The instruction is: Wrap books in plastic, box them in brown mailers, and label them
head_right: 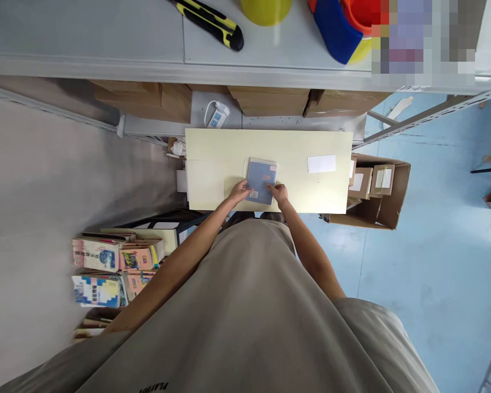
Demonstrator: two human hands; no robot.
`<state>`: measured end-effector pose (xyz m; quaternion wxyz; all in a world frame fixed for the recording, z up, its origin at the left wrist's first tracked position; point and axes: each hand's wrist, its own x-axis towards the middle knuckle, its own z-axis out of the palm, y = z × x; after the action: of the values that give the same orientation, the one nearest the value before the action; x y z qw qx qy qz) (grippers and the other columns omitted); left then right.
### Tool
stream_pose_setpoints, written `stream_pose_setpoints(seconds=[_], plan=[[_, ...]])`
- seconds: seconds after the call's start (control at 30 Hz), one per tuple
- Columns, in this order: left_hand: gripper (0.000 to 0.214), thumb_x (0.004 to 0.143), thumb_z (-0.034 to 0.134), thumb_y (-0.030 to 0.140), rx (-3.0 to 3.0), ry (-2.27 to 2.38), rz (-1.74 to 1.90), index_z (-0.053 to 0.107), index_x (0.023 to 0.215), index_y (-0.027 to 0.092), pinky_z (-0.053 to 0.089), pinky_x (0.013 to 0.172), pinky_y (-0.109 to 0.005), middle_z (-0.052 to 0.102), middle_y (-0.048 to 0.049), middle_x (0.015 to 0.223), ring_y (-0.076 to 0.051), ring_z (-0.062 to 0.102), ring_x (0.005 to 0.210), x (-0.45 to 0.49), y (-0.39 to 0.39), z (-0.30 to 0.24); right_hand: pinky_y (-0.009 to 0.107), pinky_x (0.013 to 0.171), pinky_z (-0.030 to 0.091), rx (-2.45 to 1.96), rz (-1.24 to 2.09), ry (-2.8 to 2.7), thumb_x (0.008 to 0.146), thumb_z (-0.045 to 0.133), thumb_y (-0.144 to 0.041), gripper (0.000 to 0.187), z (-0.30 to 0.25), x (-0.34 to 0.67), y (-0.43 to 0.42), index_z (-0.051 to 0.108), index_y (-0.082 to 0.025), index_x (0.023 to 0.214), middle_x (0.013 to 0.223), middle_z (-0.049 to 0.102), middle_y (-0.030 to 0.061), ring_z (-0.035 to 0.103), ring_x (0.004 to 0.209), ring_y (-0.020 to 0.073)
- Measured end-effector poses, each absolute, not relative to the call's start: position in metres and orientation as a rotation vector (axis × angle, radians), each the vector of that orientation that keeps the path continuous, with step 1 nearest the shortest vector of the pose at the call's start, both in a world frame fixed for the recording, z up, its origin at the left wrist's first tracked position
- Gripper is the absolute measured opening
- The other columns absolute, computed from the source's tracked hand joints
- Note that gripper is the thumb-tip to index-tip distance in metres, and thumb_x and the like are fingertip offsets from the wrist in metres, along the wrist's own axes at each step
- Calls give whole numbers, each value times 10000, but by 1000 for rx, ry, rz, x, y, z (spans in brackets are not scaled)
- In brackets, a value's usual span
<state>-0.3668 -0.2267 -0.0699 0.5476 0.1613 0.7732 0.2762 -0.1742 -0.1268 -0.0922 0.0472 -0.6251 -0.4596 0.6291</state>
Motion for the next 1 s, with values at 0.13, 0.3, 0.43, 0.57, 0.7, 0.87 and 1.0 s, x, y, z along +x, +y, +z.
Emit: stream_pose_setpoints(seconds=[0.13,0.3,0.43,0.57,0.7,0.87,1.0], plan=[[559,888,847,299,307,1785,749,785,1428,167,559,1287,-494,818,-216,1536,-365,753,1474,-371,-231,-65,330,732,580,-1880,1950,-1290,712,1001,-638,631,-74,-204,-132,495,-313,904,793,711,-16,679,836,215],[557,917,854,404,191,1703,848,781,1411,156,562,1290,-519,768,-266,1596,-382,724,1534,-386,-237,-53,447,948,676,-1698,2025,-1264,637,1058,-613,619,-45,-233,-128,646,-279,957,956,858,38,763,987,282],[535,893,920,448,146,1633,1026,780,1344,196,517,1334,-473,740,-226,1642,-336,688,1581,-418,-242,-32,497,1075,689,-1436,2154,-1285,619,1081,-671,695,-3,-220,-106,755,-256,1072,1119,906,75,816,1105,326],[754,755,1063,544,145,1375,1270,790,1389,240,456,1398,-495,736,-191,1655,-354,613,1669,-444,-240,2,528,1168,691,-1150,2330,-1244,727,1075,-684,735,51,-195,-83,804,-264,1265,1293,907,92,836,1242,356],[897,649,1092,771,326,1090,1254,850,1272,172,584,1290,-579,867,-213,1373,-471,718,1533,-440,-225,41,559,1229,676,-1091,2320,-1255,751,1075,-713,739,85,-190,-70,803,-271,1277,1351,900,104,817,1341,385],[827,636,1113,731,396,1298,1169,872,1151,131,703,1049,-516,909,-166,1144,-397,862,1185,-424,-202,65,596,1200,697,-1135,2291,-1229,678,1095,-763,809,88,-199,-66,786,-276,1245,1344,904,108,818,1337,413],[842,598,1097,775,407,1396,1165,872,1107,143,711,988,-486,911,-151,1125,-355,860,1090,-423,-199,66,579,1176,709,-1116,2305,-1225,688,1089,-775,824,85,-201,-66,782,-267,1259,1361,897,118,827,1306,403]])
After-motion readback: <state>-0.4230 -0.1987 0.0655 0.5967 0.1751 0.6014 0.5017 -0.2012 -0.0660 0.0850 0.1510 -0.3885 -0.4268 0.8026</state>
